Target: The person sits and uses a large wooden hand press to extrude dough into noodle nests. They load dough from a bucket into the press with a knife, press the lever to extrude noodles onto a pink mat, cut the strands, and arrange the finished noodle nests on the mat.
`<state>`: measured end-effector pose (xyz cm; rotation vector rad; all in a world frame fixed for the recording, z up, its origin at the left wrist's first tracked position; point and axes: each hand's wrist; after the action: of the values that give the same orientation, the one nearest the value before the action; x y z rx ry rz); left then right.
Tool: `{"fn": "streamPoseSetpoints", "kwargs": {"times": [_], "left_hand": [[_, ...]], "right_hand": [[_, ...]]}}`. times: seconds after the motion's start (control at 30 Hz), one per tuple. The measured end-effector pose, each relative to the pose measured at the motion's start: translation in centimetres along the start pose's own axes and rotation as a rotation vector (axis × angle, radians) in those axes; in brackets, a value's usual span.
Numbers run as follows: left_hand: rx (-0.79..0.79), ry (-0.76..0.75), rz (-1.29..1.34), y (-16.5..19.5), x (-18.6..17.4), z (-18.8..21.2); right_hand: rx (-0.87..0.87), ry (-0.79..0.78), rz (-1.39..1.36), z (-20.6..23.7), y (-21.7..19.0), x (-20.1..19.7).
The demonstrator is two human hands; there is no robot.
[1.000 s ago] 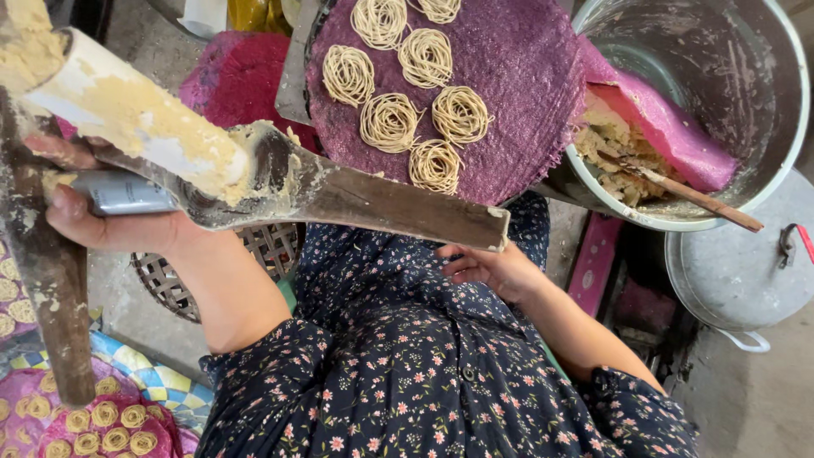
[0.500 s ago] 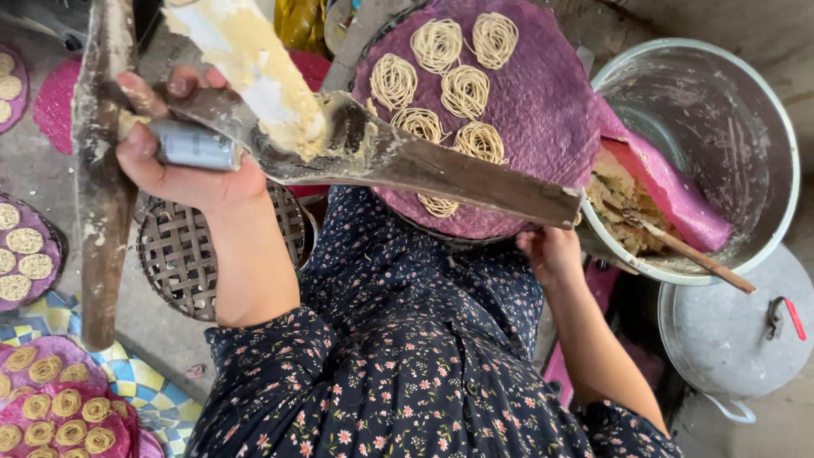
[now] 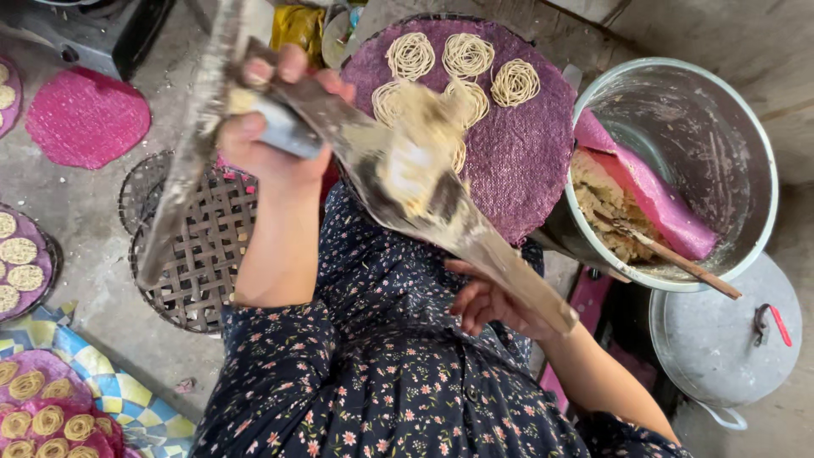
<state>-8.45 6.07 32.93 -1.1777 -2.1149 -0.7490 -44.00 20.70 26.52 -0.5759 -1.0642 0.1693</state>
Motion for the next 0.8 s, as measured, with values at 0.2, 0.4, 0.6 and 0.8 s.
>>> {"fn": "streamPoseSetpoints", "kwargs": {"times": [0.2, 0.4, 0.6, 0.8], "left_hand": [[-0.208, -0.353, 0.092, -6.2, 4.0, 0.1], [-0.376, -0.503, -0.169, -3.5, 2.6, -0.5], [-0.523, -0.733, -1.019, -7.2, 3.2, 2.3], [-0.015, -1.024, -1.437, -8.3, 3.3, 2.4]], "right_hand": [[-0.104, -0.269, -0.353, -0.6, -1.1, 3.6], [-0.521, 0.112, -0.2, 4.2, -6.5, 4.3], [-0.784, 0.483, 0.295, 6.1, -8.7, 4.3], [-0.785, 0.773, 0.857, 3.7, -9.2, 6.5]]}}
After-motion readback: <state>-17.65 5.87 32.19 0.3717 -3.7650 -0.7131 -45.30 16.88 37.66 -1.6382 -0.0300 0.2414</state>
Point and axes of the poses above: each hand's wrist, its own z-axis away from the middle knuckle, its own x-axis out of the palm, y = z × x, and after that the axes turned 12 degrees about x, right-handed
